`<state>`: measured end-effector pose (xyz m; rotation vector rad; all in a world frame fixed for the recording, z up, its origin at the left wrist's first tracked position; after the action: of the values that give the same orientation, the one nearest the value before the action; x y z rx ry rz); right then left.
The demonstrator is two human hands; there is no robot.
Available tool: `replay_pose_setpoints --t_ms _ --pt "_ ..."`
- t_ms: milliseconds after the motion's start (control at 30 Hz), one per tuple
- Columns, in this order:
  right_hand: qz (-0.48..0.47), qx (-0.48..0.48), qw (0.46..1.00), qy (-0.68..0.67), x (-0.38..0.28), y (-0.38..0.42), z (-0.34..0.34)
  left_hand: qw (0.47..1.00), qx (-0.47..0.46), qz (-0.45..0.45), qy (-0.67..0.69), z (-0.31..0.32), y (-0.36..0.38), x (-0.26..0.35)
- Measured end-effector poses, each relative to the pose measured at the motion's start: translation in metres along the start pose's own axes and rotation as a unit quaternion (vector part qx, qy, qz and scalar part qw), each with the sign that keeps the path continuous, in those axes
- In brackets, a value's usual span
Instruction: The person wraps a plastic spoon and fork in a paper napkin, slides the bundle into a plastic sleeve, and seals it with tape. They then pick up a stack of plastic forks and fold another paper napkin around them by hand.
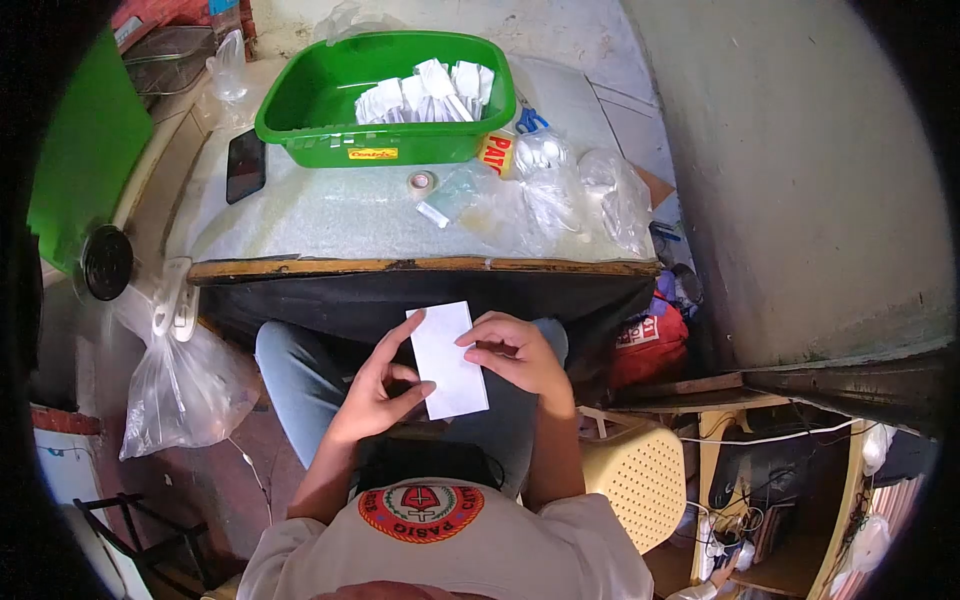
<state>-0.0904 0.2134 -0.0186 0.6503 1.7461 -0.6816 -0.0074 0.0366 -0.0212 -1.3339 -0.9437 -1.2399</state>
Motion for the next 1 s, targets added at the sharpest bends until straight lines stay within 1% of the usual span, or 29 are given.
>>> replay_pose_setpoints --t_ms 67,200,267,333,433,500,567,633,733,800,900,933,1000 --pt "-0.009 0.016 0.999 -0.042 0.001 -0.002 0.002 1.0 0.002 -0.003 0.001 -0.001 0.001 0.0" --pt "-0.022 0.014 0.999 -0.031 -0.005 -0.003 0.0 1.0 -0.003 -0.008 0.0 0.0 0.002 0.0" --pt "0.02 -0.009 0.999 -0.041 -0.006 -0.002 0.0 1.0 -0.008 -0.013 0.008 0.0 0.0 0.002" --pt "0.017 -0.004 0.999 -0.034 -0.011 -0.002 0.0 1.0 -0.01 -0.017 0.017 0.002 0.001 0.0" --pt "0.016 0.001 1.0 -0.023 -0.018 -0.001 0.0 1.0 -0.01 0.001 0.018 0.002 0.0 -0.001" --pt "0.021 0.002 1.0 -0.019 -0.017 -0.001 0.0 1.0 -0.016 -0.012 0.004 0.004 0.0 -0.001" --pt "0.01 0.028 0.999 -0.02 -0.017 -0.001 0.0 1.0 -0.015 -0.013 0.005 0.004 -0.001 -0.001" --pt "0.012 0.021 0.999 -0.024 -0.017 -0.001 0.0 1.0 -0.014 -0.014 0.006 0.003 0.0 -0.002" --pt "0.01 0.006 1.0 -0.023 -0.016 -0.002 0.001 0.999 -0.029 -0.022 0.033 0.004 0.0 -0.005" --pt "0.005 -0.003 1.0 -0.018 -0.016 -0.003 0.003 0.994 -0.052 0.01 0.096 0.008 -0.002 -0.006" --pt "-0.001 -0.015 1.0 -0.026 -0.016 -0.003 0.011 0.992 -0.035 0.025 0.118 0.008 -0.001 -0.01" --pt "-0.004 -0.019 1.0 -0.024 -0.018 -0.004 0.013 0.992 -0.034 0.026 0.118 0.008 -0.002 -0.009" --pt "-0.009 -0.023 0.999 -0.022 -0.019 -0.005 0.017 0.998 -0.017 0.01 0.052 0.008 -0.002 -0.011"
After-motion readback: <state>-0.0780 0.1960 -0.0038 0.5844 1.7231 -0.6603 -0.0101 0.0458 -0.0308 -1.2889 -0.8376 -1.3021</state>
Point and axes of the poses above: each hand's wrist, its own y-axis away from the middle knuckle, its own z-axis out of the palm, x = y × z, the point moved 6 cm from there along -y, towards the middle knuckle, and after that the axes turned 3 degrees about y, right-handed, at the moved point
